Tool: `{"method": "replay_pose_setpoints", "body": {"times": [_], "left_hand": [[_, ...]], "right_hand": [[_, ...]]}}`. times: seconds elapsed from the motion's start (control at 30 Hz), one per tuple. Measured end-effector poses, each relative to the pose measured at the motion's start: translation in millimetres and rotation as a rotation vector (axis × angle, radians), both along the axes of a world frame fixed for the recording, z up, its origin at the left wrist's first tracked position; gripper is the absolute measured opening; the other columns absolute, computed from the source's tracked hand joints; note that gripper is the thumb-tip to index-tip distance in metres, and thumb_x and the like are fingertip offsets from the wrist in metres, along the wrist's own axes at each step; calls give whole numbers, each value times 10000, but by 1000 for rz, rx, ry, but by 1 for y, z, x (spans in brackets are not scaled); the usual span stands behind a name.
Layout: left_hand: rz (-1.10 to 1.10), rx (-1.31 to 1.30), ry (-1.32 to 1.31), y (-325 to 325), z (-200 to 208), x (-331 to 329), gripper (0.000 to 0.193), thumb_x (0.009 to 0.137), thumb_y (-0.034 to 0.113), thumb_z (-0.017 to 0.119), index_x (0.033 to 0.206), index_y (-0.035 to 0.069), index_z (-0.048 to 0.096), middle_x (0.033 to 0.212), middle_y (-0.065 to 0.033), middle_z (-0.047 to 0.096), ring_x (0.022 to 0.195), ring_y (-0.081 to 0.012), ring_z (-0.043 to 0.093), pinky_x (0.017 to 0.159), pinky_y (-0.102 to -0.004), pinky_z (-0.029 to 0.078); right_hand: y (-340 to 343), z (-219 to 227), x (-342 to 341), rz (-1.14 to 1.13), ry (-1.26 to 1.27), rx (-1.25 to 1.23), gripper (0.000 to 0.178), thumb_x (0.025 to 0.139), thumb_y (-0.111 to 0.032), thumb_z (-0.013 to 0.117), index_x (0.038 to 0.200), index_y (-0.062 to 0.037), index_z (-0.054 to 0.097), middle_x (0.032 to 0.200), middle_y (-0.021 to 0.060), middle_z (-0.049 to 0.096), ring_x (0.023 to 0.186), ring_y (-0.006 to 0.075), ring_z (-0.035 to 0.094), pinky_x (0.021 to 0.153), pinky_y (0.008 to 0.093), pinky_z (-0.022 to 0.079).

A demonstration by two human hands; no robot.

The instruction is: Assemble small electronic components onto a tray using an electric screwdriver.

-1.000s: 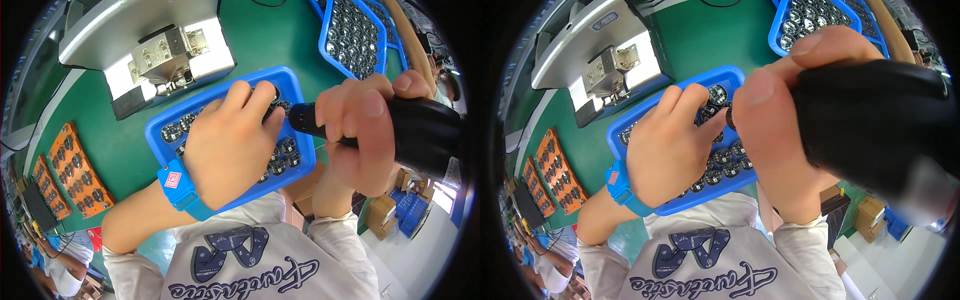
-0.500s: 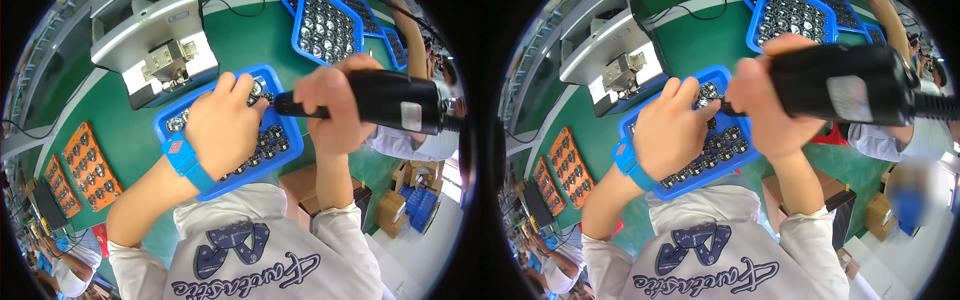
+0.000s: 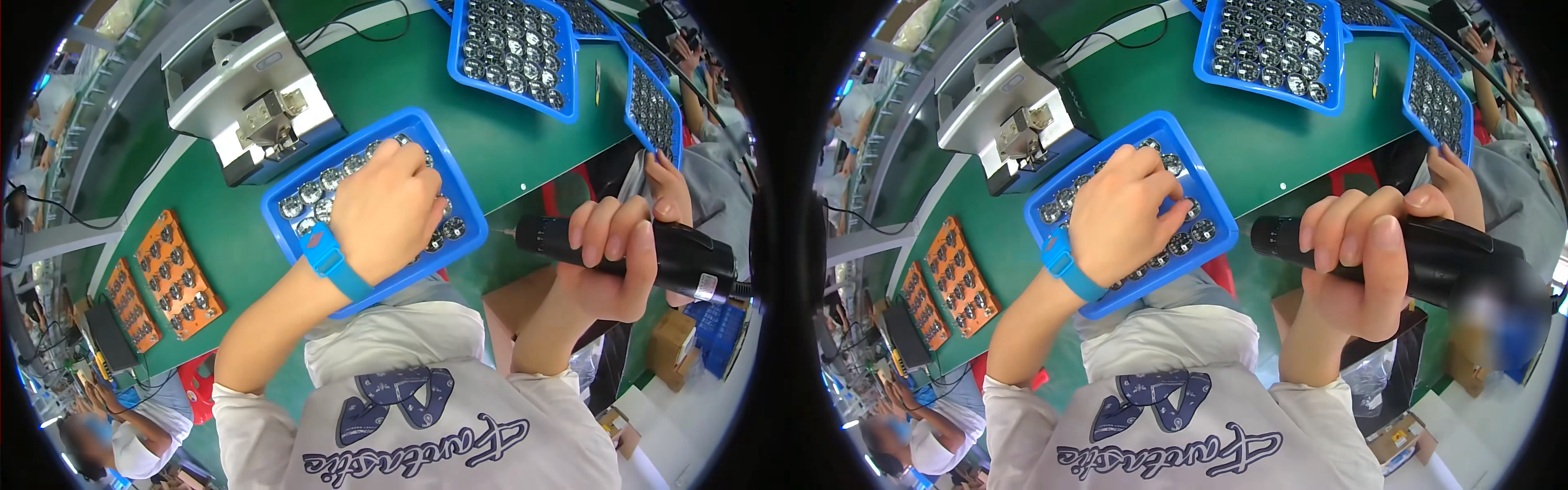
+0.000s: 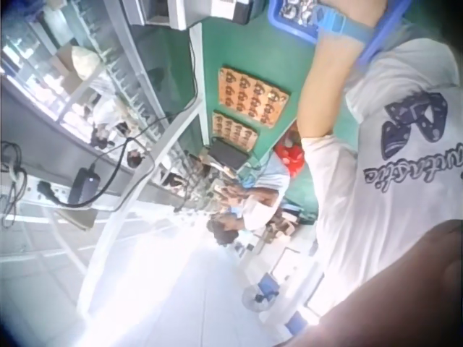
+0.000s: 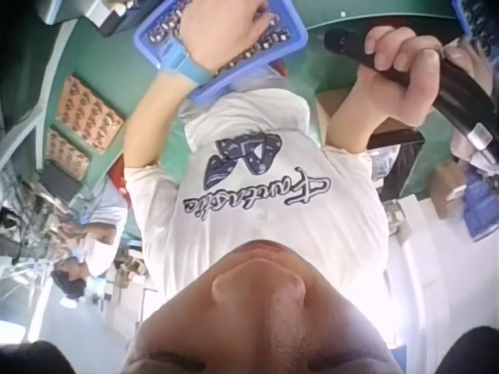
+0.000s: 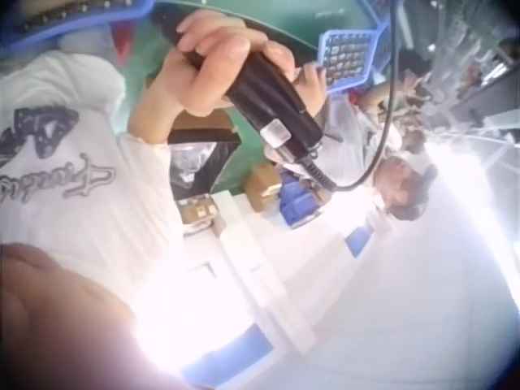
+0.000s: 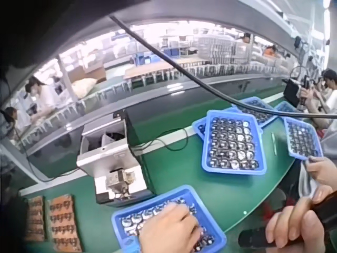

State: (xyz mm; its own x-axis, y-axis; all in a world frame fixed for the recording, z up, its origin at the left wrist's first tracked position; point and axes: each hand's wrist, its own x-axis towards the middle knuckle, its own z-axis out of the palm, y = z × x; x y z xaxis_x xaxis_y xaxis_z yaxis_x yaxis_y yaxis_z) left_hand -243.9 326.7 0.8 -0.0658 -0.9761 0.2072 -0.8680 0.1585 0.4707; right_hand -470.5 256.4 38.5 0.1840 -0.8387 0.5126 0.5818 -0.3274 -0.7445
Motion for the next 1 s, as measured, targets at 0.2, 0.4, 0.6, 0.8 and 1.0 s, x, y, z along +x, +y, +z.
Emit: {"method": "replay_pose_setpoints", "body": {"times": [0.2,0.4,0.6,0.8,1.0], "left_hand": [[108,-91,-8,-11,-4,2,144,766,121,861,834,61,748,883,-71,611,880,-287,614,736,-415,548],[42,-32,114,13,18,-15,178,756,136,877,863,52,762,879,-74,590,854,-282,594,711,-413,539],[-9,-22,60,15,-2,-23,144,799,135,797,765,34,699,929,-78,581,933,-268,597,731,-392,581],[86,-112,-24,10,-5,-20,163,792,133,805,772,25,686,916,-91,573,936,-278,595,724,-402,582],[262,-276,110,36,10,8,214,770,70,854,963,52,763,905,-96,615,852,-298,594,715,-409,511]], "right_hand": [[2,-5,-1,-23,-26,1,349,1004,-61,494,1353,-57,490,714,76,524,506,174,499,523,375,495],[4,3,-10,56,19,-13,275,1029,-102,455,1303,-81,469,768,22,470,598,131,477,632,334,440],[7,-4,-12,40,-54,71,323,1023,-69,509,1344,-47,485,757,72,513,563,176,507,575,387,469],[10,-4,-12,33,-49,85,329,1018,-70,521,1344,-52,478,755,67,504,566,175,504,578,380,461],[8,-4,-21,64,-33,123,338,1015,-76,523,1347,-42,474,754,61,500,560,166,490,571,371,452]]}}
